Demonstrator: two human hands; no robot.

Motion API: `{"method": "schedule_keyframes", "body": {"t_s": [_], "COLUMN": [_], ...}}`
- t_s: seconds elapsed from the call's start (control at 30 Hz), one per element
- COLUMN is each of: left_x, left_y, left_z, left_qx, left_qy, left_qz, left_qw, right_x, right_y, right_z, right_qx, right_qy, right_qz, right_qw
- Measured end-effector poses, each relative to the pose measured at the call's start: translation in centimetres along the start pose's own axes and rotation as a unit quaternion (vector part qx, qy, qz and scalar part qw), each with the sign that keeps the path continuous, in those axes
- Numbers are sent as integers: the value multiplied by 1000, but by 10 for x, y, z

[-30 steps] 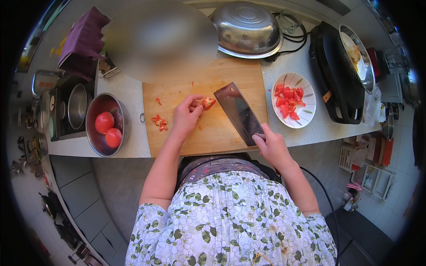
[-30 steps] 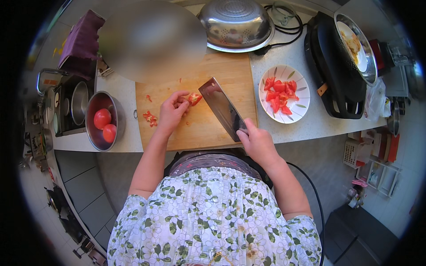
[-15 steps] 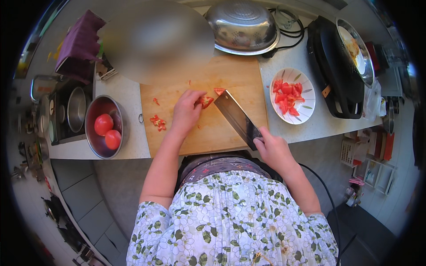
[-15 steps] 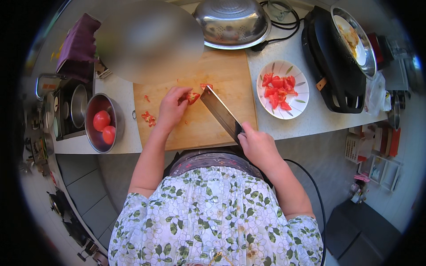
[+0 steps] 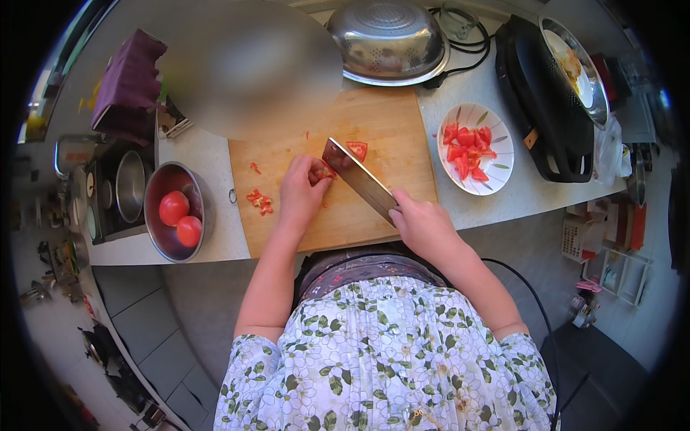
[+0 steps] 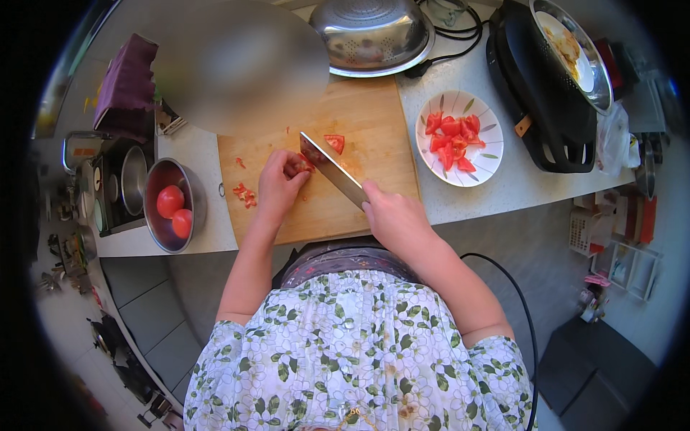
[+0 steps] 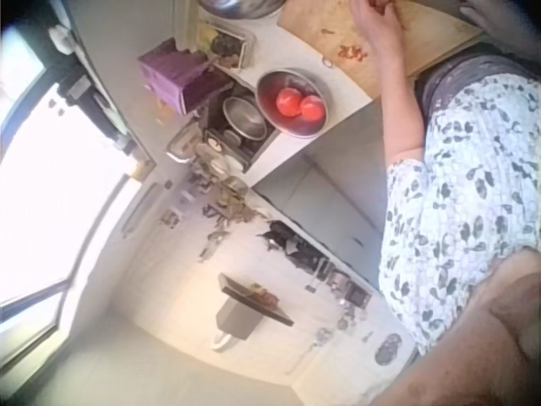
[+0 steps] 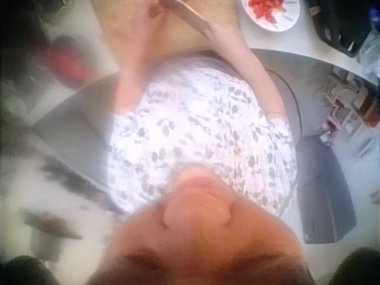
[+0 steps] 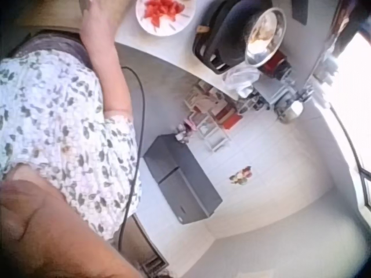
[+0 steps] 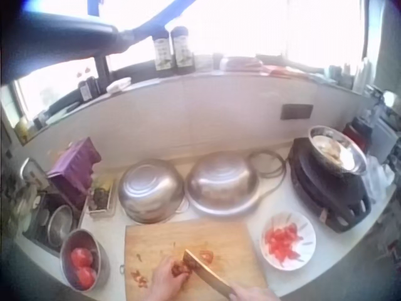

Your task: The person slices a tomato into wedges on a wooden cutting board using a cleaver, then transfers the pieces to a nearby plate. The person repeats this process with a second tomato, continuing to chop and plate the pieces.

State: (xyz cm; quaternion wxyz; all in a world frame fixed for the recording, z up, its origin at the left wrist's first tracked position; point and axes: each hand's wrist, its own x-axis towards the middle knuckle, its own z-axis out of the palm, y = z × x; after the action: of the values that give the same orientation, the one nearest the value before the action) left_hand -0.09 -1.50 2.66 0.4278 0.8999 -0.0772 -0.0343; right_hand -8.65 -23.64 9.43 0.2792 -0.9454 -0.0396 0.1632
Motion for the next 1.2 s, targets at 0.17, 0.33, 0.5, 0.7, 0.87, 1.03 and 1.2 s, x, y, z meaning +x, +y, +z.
{"method": "schedule_keyframes", "body": {"t_s": [0.17, 0.33, 0.5, 0.7, 0.87, 1.03, 1.2], "left_x": [-6, -15, -16, -11, -10, -11, -12], "left_y": [5, -4, -15, -12, -4, -6, -21], "left_z": [-2, 0, -3, -6, -7, -6, -4], "left_qx": [7, -48, -77, 41, 66, 45, -108], "left_qy": [21, 23, 16, -4, -14, 7, 19], "left_qz": [-51, -76, -54, -30, -24, -12, -50], "left_qw": [998, 996, 995, 999, 997, 999, 993], "right_x": [6, 4, 0, -3, -3, -1, -1], "right_y": [2, 7, 8, 1, 1, -1, 1], "right_z": [5, 6, 3, -9, -6, -8, -4], "right_qx": [8, 35, 37, -15, -20, -12, 3], "right_qy": [15, 34, 53, 13, -3, -15, -28], "right_qz": [-19, -25, -25, -7, -7, -4, -13], "right_qw": [1000, 999, 998, 1000, 1000, 1000, 1000]}}
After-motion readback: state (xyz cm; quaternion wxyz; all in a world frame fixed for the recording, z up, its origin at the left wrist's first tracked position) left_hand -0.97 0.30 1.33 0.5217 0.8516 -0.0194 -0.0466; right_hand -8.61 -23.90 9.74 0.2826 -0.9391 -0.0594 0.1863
